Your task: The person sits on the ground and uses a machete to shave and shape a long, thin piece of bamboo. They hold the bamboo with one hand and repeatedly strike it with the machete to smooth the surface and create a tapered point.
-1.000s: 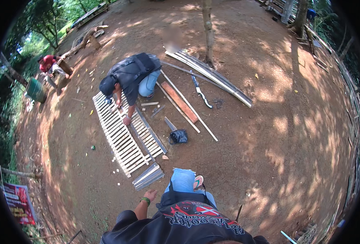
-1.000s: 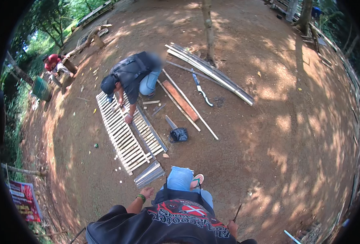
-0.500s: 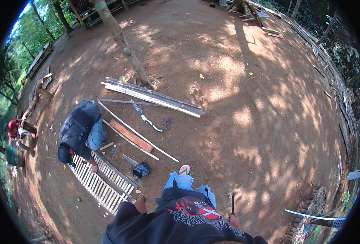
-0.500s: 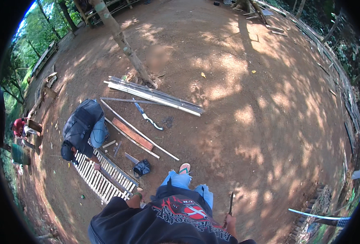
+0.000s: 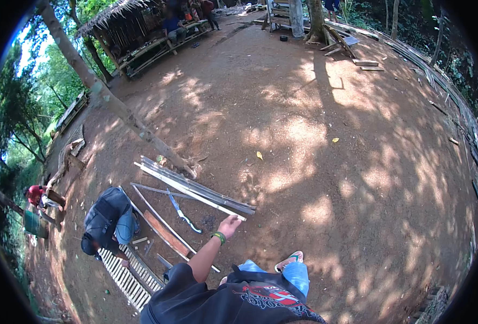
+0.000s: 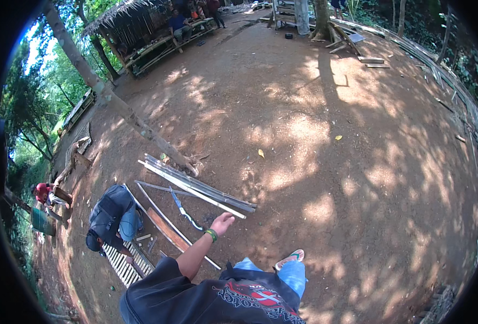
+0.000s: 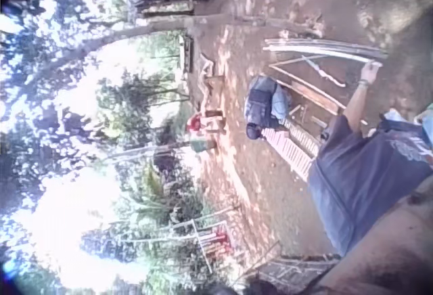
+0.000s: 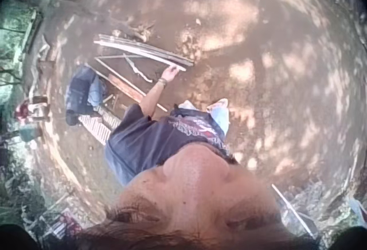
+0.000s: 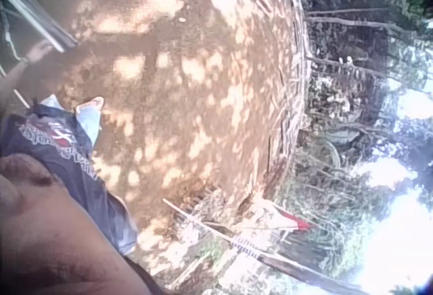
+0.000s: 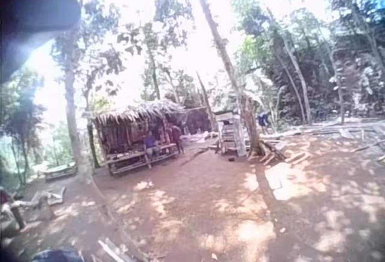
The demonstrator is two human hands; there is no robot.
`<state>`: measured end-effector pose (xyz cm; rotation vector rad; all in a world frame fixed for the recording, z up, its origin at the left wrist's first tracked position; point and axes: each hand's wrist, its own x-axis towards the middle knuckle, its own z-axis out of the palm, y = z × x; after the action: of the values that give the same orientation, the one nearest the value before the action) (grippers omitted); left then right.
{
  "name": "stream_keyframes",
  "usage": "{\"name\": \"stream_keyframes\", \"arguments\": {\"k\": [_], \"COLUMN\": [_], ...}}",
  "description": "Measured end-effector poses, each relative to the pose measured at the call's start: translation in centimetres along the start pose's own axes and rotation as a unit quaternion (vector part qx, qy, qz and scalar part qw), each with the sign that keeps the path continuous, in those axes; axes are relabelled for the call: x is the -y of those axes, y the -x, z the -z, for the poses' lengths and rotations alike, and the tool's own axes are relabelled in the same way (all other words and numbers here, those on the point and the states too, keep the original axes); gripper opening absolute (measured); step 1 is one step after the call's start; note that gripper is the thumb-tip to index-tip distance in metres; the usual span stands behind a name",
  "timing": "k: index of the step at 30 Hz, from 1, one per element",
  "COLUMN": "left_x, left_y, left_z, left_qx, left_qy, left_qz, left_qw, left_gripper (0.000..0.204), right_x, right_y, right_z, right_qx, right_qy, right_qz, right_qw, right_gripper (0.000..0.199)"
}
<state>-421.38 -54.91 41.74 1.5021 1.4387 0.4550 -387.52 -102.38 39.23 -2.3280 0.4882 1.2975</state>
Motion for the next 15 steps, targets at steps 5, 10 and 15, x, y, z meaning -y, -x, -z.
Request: {"name": "stream_keyframes", "arguments": {"k": [5,10,15], "left_x": [3.1,3.3,-2.2], "left_y": [4.8,9.5,-4.0], "left_z": [-7.4,-13.7,-21.9], "left_qx": [0.040,0.159,0.172], "left_qy": [-0.134,-0.202,-0.160], "left_qz": [0.291,0.474,0.507], "left_qw": [0.946,0.842,0.829], "left_gripper": [0.066,0.067,0.064], "right_x": [16.7,37.0,53.5], "right_y": [-5.9,-14.1,-25.7], "right_z": [10.3,19.3,25.1], "right_qx": [-0.058,-0.143,-0.094], "right_qy": [-0.001,0.039,-0.136], "right_qz": [0.053,0.181,0.293], "right_qw": [0.997,0.972,0.941], "right_gripper": [0.054,0.054,0.036]}}
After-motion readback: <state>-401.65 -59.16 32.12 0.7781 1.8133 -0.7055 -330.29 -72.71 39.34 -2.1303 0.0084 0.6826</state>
